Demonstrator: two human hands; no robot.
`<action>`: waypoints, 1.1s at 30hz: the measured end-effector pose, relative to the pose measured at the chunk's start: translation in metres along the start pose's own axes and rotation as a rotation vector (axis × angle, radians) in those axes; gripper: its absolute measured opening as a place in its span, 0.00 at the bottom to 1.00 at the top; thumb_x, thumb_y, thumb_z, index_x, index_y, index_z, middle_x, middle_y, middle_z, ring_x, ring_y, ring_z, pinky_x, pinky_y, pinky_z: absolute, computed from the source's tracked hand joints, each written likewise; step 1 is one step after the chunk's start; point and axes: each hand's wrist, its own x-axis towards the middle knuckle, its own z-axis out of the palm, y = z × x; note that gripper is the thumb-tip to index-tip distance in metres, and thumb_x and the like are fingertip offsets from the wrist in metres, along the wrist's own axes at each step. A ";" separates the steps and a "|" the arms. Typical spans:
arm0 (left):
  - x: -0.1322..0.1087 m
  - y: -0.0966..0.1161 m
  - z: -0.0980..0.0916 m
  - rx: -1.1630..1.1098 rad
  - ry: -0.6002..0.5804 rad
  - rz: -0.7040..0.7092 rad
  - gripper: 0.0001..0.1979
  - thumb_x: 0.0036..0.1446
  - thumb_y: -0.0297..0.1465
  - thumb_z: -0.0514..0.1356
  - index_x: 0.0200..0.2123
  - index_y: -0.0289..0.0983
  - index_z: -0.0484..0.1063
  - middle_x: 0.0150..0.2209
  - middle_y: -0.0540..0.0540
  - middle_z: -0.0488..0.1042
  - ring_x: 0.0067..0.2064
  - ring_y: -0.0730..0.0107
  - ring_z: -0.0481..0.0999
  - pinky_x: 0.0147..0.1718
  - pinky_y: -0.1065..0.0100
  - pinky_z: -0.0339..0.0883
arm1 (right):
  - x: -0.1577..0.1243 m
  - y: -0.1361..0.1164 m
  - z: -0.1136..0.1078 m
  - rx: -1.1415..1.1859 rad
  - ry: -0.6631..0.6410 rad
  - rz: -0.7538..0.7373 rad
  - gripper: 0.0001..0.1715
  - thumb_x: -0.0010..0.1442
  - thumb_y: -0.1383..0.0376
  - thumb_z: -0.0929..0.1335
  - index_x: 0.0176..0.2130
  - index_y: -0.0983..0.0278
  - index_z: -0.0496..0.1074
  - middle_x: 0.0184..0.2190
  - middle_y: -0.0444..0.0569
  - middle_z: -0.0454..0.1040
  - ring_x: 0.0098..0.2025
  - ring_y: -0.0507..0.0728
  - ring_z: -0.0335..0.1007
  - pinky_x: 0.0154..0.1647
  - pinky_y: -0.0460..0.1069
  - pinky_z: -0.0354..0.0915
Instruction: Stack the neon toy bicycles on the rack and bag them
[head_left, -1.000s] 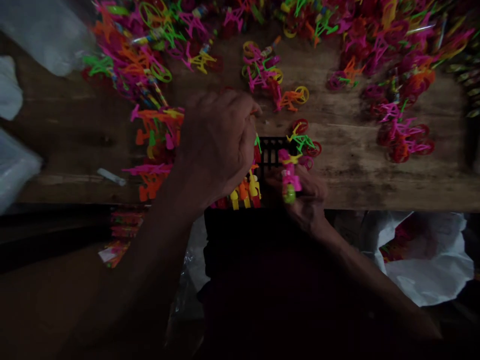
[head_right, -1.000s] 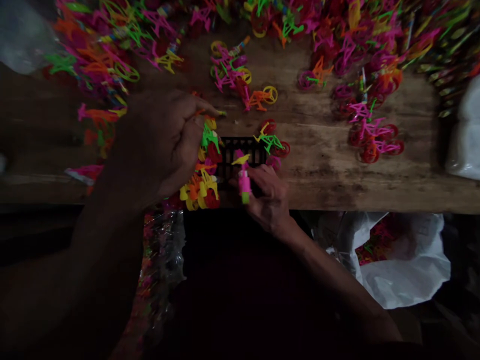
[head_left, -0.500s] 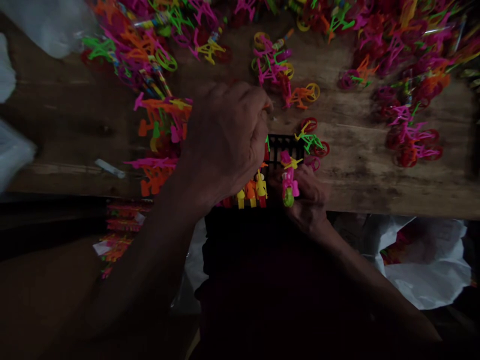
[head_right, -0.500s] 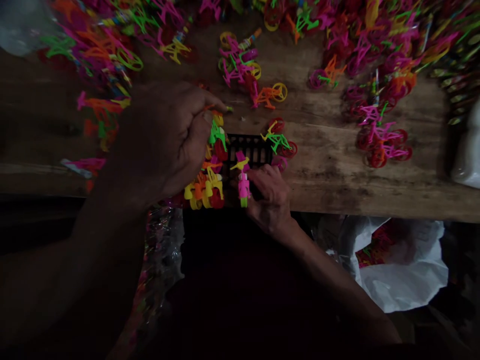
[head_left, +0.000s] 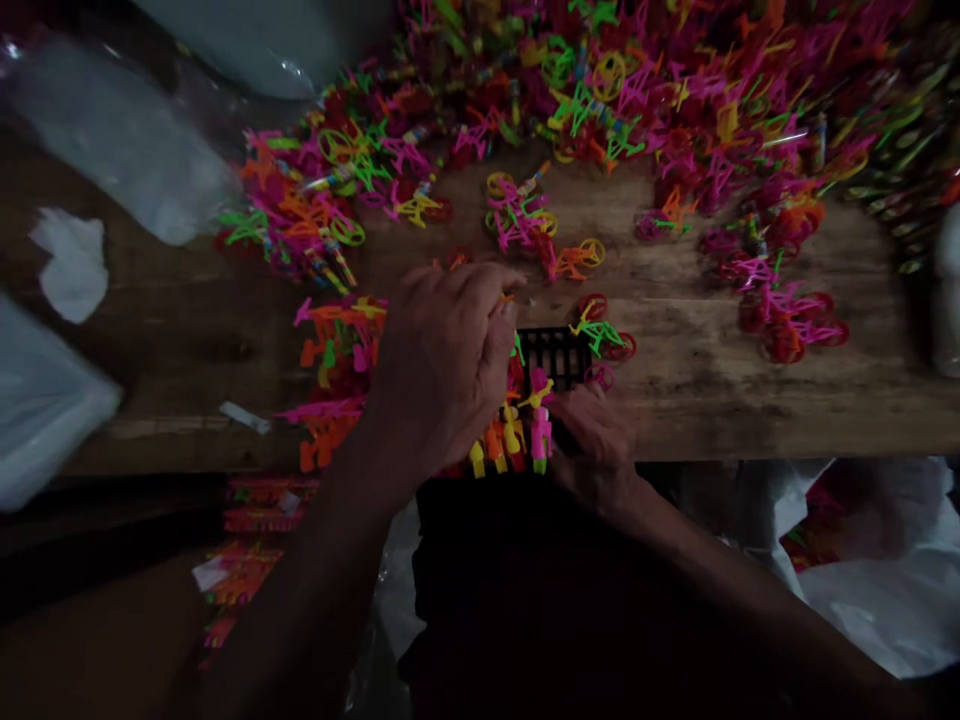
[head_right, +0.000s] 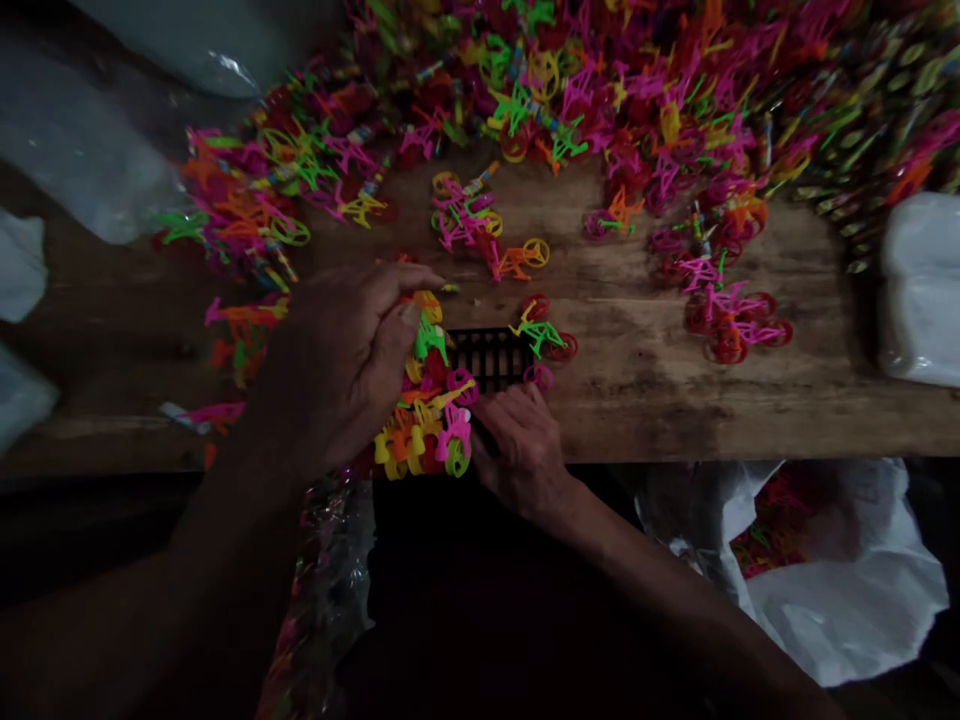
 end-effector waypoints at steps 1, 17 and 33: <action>-0.001 -0.001 -0.001 -0.044 0.021 0.012 0.17 0.69 0.29 0.49 0.53 0.37 0.74 0.57 0.39 0.79 0.61 0.52 0.77 0.64 0.47 0.65 | 0.001 0.000 0.000 0.000 -0.005 -0.012 0.10 0.68 0.70 0.65 0.44 0.64 0.76 0.29 0.46 0.73 0.31 0.56 0.66 0.37 0.52 0.63; -0.023 0.046 0.012 0.220 -0.085 -0.264 0.35 0.62 0.30 0.56 0.72 0.36 0.57 0.76 0.36 0.53 0.77 0.40 0.49 0.74 0.32 0.41 | 0.004 0.009 0.001 -0.121 -0.217 -0.075 0.16 0.69 0.73 0.58 0.37 0.63 0.72 0.31 0.47 0.70 0.32 0.56 0.61 0.38 0.51 0.58; -0.037 0.015 -0.051 -0.280 0.089 -0.195 0.33 0.65 0.45 0.63 0.69 0.40 0.64 0.67 0.41 0.72 0.67 0.54 0.73 0.67 0.51 0.68 | 0.091 0.021 -0.080 -0.204 -0.138 -0.043 0.11 0.69 0.62 0.67 0.44 0.57 0.81 0.37 0.49 0.84 0.35 0.59 0.81 0.34 0.52 0.71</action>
